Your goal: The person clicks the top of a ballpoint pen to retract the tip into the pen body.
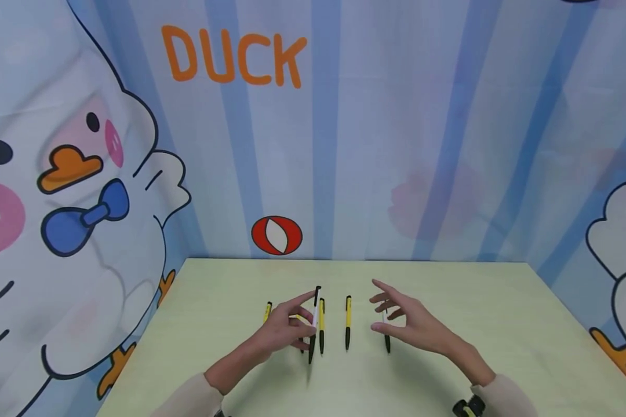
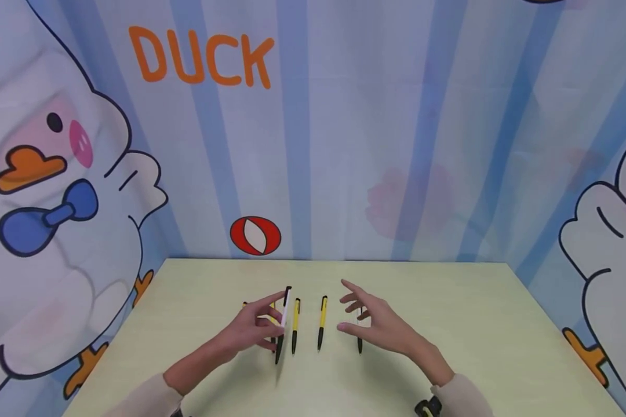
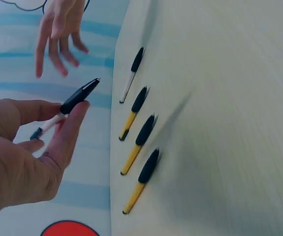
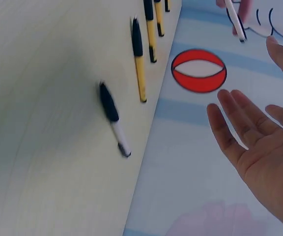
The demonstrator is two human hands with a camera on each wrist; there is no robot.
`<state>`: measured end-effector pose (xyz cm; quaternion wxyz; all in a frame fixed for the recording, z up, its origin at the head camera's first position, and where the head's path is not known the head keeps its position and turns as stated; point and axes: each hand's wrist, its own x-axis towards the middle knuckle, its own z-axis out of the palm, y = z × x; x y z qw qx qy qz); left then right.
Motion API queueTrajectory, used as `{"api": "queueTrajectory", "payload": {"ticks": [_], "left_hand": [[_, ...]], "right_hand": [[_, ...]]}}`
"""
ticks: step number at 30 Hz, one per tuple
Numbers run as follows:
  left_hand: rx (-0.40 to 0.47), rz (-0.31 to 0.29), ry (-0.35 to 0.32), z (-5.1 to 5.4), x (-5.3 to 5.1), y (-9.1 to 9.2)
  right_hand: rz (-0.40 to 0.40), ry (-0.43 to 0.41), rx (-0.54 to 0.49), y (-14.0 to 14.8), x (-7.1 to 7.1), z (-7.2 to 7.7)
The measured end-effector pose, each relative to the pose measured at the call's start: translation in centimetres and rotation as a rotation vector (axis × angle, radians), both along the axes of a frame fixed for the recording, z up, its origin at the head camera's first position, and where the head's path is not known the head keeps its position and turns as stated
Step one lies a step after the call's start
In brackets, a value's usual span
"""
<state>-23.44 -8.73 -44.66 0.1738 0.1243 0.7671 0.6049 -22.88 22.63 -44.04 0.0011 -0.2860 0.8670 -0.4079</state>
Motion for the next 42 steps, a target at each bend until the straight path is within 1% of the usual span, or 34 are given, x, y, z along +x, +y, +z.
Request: {"api": "queueTrajectory", "payload": {"ticks": [2,6,10,13,16,21,25,30,36,42], "left_hand": [[0.020,-0.019,0.027,0.1,0.2,0.7],[0.043,-0.033,0.063,0.3,0.6,1.6],[0.062,-0.019,0.068,0.3,0.8,2.1],[0.078,-0.002,0.080,0.4,1.0,2.3],[0.096,0.010,0.085,0.5,1.0,2.5],[0.106,0.027,0.071,0.4,1.1,2.9],[0.117,0.028,0.066,0.3,1.1,3.2],[0.135,0.026,0.068,0.2,1.0,3.4],[0.142,0.035,0.065,-0.1,0.9,3.8],[0.142,0.027,0.037,-0.6,0.8,4.1]], "right_hand": [[0.009,0.006,-0.005,-1.2,0.0,0.0],[0.036,0.036,-0.044,-3.2,-0.2,-0.1],[0.036,0.082,-0.062,-4.5,-0.3,-0.2],[0.021,0.108,-0.052,-5.1,-0.3,-0.2],[0.011,0.101,-0.047,-5.5,-0.2,-0.1],[0.031,0.087,-0.048,-5.8,-0.1,-0.3],[0.053,0.089,-0.056,-6.0,-0.3,-0.7],[0.069,0.058,-0.050,-6.1,-0.6,-0.9],[0.063,0.031,-0.047,-6.0,-0.7,-1.2],[0.056,0.023,-0.029,-6.0,-0.7,-1.6]]}}
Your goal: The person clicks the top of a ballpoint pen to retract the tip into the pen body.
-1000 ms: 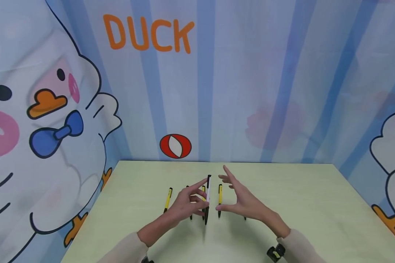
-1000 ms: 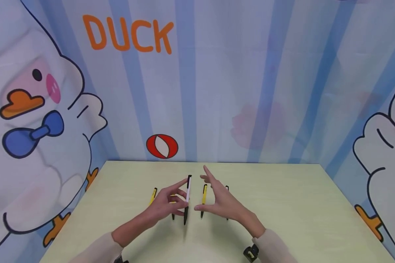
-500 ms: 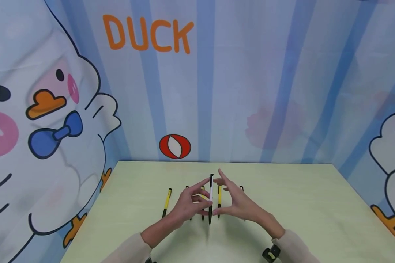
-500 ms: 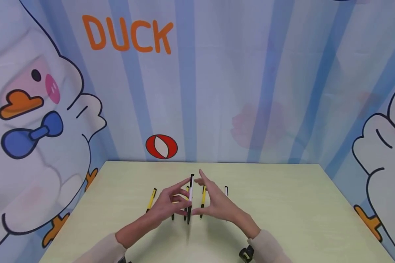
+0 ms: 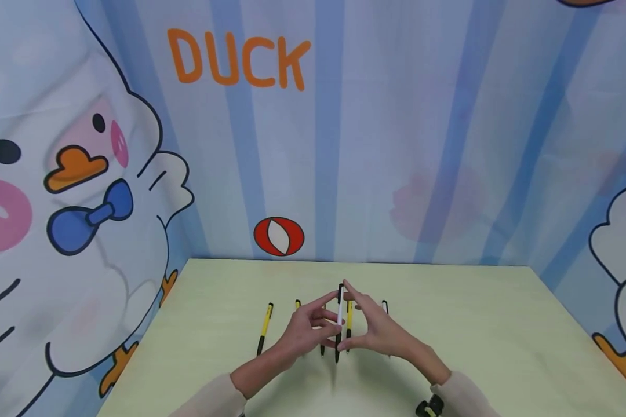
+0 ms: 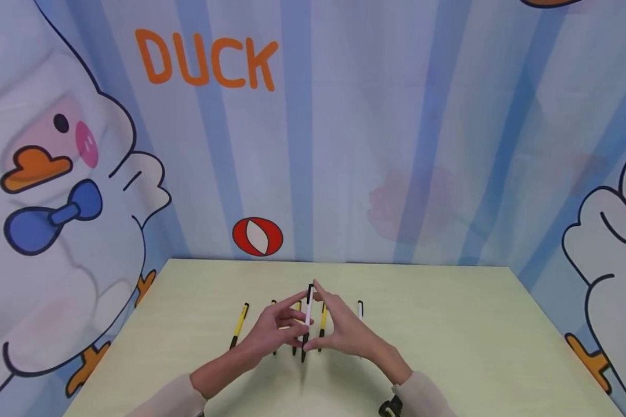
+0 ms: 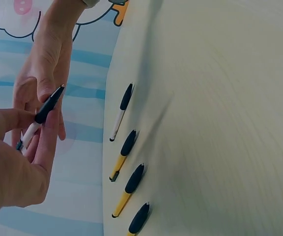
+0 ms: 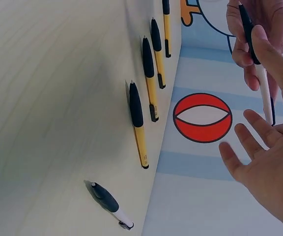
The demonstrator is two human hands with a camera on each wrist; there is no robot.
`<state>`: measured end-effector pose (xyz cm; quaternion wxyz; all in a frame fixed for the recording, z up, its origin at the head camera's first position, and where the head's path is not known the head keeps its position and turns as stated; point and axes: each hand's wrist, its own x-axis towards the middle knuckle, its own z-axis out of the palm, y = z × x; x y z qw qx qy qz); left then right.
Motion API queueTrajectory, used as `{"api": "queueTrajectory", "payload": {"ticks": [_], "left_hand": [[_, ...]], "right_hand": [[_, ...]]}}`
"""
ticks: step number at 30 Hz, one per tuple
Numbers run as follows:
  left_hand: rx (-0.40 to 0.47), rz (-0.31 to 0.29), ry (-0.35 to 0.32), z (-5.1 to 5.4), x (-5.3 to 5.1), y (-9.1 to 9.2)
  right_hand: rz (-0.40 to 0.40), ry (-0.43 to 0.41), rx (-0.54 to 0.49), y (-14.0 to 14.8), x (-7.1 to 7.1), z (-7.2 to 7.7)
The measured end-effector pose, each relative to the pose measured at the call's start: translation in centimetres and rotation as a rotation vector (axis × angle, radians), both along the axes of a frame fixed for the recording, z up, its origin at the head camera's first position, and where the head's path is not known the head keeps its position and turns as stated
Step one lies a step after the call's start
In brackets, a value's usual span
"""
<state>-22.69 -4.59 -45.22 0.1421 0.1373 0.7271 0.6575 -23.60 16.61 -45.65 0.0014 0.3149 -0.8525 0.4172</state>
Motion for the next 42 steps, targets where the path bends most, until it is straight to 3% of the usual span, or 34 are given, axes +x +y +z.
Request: {"api": "queueTrajectory", "payload": {"ticks": [10,15,23,29,37,42], "left_hand": [[0.029,-0.003,-0.070,-0.8,0.0,0.3],[0.036,0.000,-0.069,-0.7,0.0,0.4],[0.076,0.025,-0.088,-0.8,0.0,0.7],[0.094,0.029,-0.060,-0.9,0.1,0.8],[0.061,-0.019,-0.042,-0.5,0.3,0.8],[0.030,-0.008,-0.044,-0.5,0.4,0.5]], "right_hand": [[-0.046,0.101,0.060,0.0,0.5,-0.4],[-0.057,0.135,0.060,0.2,0.4,-0.4],[-0.043,0.079,-0.001,0.4,0.2,-0.8],[-0.065,0.091,-0.006,0.5,0.2,-1.0],[-0.030,0.032,-0.055,1.0,0.2,-1.3],[0.003,0.016,-0.061,1.4,0.2,-1.2]]}}
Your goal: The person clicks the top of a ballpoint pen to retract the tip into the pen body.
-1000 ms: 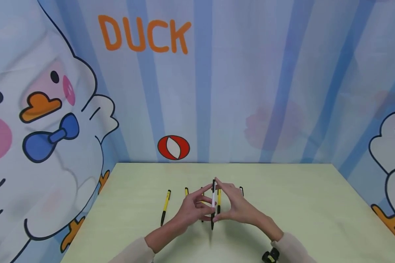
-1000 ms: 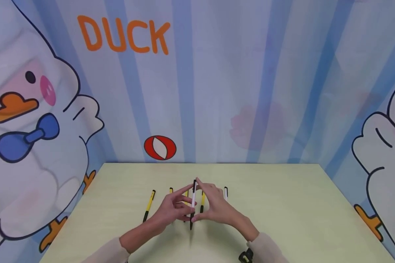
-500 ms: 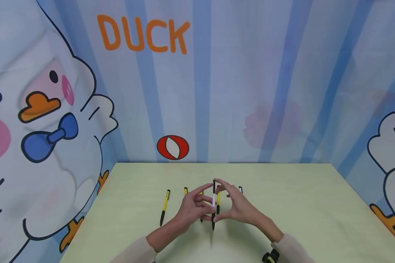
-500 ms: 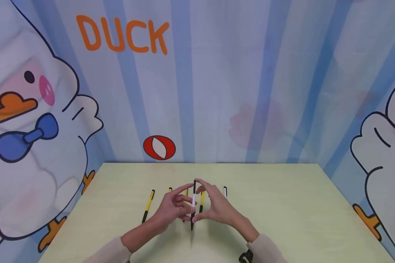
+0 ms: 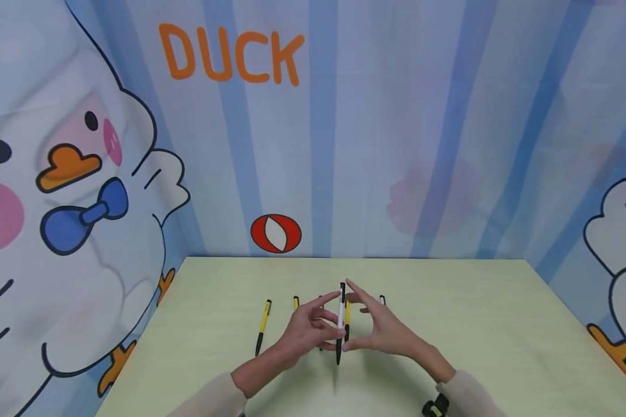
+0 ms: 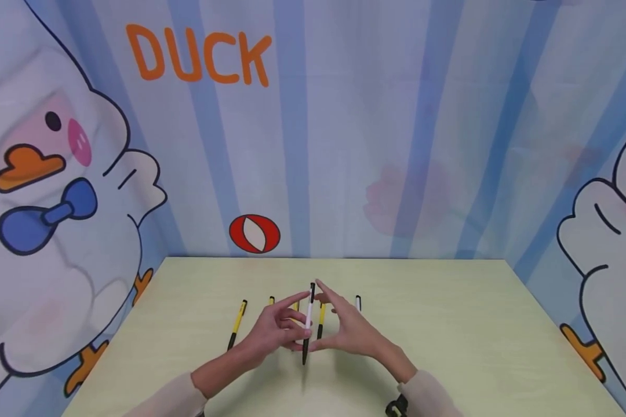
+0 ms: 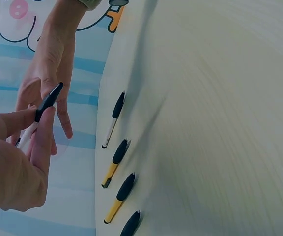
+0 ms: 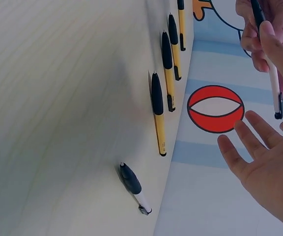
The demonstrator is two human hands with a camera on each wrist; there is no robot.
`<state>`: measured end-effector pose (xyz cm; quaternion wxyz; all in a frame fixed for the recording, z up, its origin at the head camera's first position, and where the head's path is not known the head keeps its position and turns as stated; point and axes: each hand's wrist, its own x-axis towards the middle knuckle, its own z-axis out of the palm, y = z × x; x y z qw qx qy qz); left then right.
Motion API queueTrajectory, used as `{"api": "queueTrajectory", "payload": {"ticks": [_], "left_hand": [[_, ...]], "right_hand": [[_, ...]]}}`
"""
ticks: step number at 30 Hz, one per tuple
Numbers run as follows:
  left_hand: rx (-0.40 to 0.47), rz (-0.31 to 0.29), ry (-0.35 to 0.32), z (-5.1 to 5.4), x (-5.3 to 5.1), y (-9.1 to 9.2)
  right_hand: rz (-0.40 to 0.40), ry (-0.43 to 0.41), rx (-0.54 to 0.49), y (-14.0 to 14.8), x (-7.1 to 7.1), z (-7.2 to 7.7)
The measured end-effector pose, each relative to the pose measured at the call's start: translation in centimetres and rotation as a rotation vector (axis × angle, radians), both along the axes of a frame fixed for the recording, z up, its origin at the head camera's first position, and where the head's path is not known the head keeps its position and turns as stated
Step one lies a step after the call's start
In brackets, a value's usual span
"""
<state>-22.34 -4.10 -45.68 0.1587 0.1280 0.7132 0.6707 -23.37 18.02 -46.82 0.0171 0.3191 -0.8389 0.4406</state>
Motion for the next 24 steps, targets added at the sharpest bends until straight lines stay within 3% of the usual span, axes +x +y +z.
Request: {"api": "queueTrajectory", "payload": {"ticks": [6,11,17,24], "left_hand": [[-0.038,0.030,-0.004,-0.1,-0.2,-1.2],[-0.039,0.035,-0.015,0.1,-0.3,-2.7],[-0.077,0.082,-0.010,0.3,-0.4,-4.7],[-0.126,0.164,-0.034,-0.8,-1.6,-7.9]], "right_hand": [[-0.007,0.014,0.016,0.9,0.0,0.3],[-0.065,0.044,0.055,2.2,-0.1,0.1],[-0.133,0.100,0.105,4.3,-0.1,-0.3],[-0.179,0.124,0.130,6.9,0.2,-0.7]]}}
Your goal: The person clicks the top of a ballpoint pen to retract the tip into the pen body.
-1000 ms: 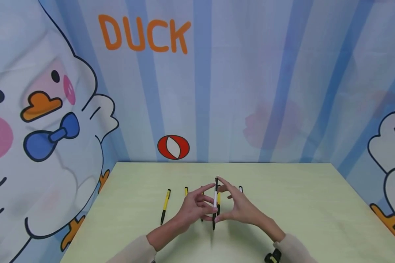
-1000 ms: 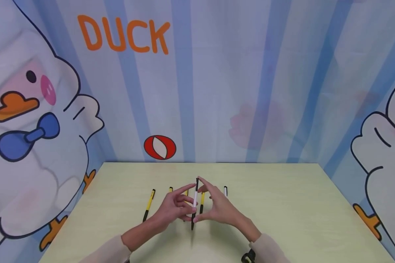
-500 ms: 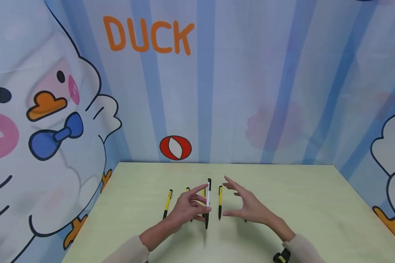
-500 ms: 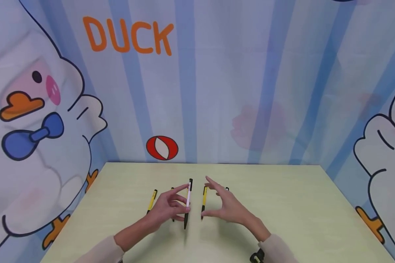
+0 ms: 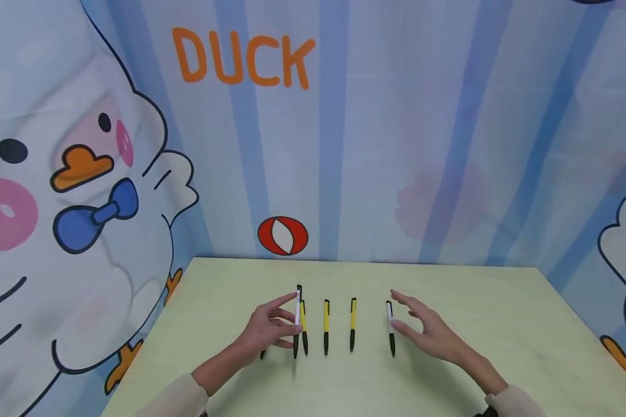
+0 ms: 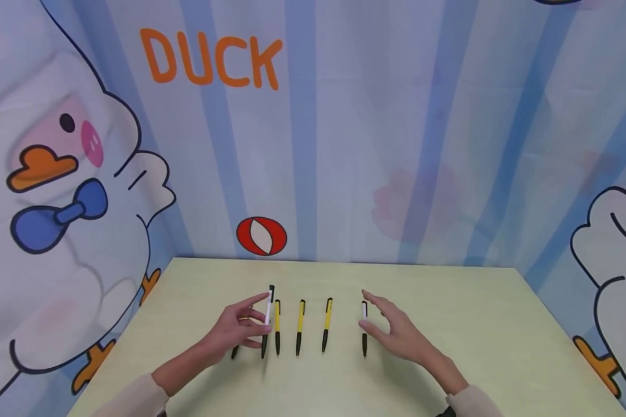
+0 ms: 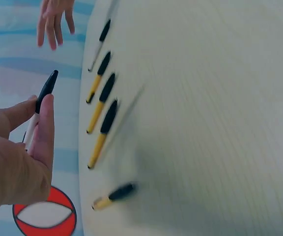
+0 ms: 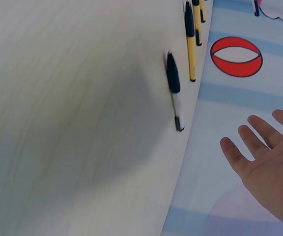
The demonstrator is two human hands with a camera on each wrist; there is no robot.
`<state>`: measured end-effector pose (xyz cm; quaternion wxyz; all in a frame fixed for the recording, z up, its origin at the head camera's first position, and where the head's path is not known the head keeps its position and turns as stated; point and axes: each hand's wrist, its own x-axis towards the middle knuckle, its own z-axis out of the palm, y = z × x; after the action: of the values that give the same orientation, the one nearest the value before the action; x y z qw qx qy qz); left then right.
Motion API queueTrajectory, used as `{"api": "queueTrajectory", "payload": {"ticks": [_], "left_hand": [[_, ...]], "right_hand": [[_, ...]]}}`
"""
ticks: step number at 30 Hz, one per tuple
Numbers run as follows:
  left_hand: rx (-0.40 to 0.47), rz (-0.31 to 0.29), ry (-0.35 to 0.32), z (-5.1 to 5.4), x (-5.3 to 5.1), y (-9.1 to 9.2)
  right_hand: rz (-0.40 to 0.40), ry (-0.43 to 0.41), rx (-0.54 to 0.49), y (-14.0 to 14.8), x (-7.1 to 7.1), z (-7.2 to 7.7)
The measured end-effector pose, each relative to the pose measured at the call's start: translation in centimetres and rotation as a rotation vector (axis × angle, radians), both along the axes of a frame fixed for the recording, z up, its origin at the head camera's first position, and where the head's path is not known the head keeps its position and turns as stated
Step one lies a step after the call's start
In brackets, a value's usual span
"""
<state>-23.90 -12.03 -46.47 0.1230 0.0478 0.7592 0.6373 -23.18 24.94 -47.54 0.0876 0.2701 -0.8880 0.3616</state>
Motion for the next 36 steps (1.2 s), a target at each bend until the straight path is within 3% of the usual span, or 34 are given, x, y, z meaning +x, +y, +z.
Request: {"api": "queueTrajectory", "payload": {"ticks": [5,10,17,24,30,36], "left_hand": [[-0.047,0.078,-0.007,-0.9,-0.8,-2.4],[-0.119,0.130,-0.010,-1.3,-1.2,-5.0],[-0.219,0.163,-0.008,-1.3,-1.9,-7.7],[-0.336,0.149,0.085,-1.7,-2.2,-9.1],[-0.381,0.168,0.049,-2.0,-2.2,-9.8],[-0.464,0.166,-0.001,-2.3,-2.4,-9.9]], "right_hand": [[-0.064,0.045,0.023,1.8,0.1,-0.4],[-0.122,0.076,0.078,3.0,0.2,-0.9],[-0.155,0.123,0.112,4.9,-0.2,-1.5],[-0.182,0.174,0.187,7.1,-0.4,-2.2],[-0.209,0.188,0.237,8.5,0.2,-2.5],[-0.231,0.148,0.226,9.6,0.6,-2.9]]}}
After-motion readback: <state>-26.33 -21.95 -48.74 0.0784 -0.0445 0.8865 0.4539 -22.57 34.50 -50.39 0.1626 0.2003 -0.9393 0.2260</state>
